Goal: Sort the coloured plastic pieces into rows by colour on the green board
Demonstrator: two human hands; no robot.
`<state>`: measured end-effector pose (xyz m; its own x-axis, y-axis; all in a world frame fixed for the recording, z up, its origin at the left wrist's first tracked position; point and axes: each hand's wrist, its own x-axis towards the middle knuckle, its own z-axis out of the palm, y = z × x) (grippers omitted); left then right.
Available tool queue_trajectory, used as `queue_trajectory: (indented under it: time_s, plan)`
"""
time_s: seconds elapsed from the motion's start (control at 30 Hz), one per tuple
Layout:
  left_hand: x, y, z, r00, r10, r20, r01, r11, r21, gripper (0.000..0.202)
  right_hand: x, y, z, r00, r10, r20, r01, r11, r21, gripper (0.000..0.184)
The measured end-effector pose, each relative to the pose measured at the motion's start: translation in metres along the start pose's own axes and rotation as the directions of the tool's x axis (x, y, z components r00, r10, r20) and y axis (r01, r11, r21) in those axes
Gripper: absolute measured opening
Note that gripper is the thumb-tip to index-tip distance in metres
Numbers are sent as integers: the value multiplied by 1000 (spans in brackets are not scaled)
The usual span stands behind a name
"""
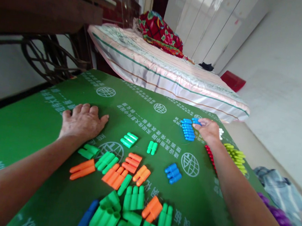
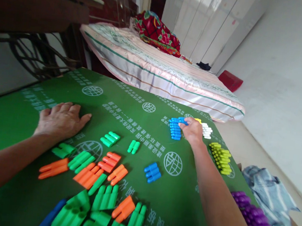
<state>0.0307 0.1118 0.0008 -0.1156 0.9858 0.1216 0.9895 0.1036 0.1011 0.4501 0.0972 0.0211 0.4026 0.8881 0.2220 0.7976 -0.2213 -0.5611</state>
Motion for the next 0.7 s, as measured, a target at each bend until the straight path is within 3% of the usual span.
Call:
queue_trajectory:
  time_s: [0.13,0.3,0.7]
  plan:
    - [-1,-1,0,1000,0,0,0,1000,-9,66,19,-6,16,999,12,31,-8,992,-130,35]
    - [-2,1,1,1000,-6,-9,6,1000,-4,65,15,-15,21,997,42,60,-27,974,-226,37]
    - [0,1,3,1000,-9,-11,9,1000,6,64,10,-16,22,999,34,35,-26,980,-196,34]
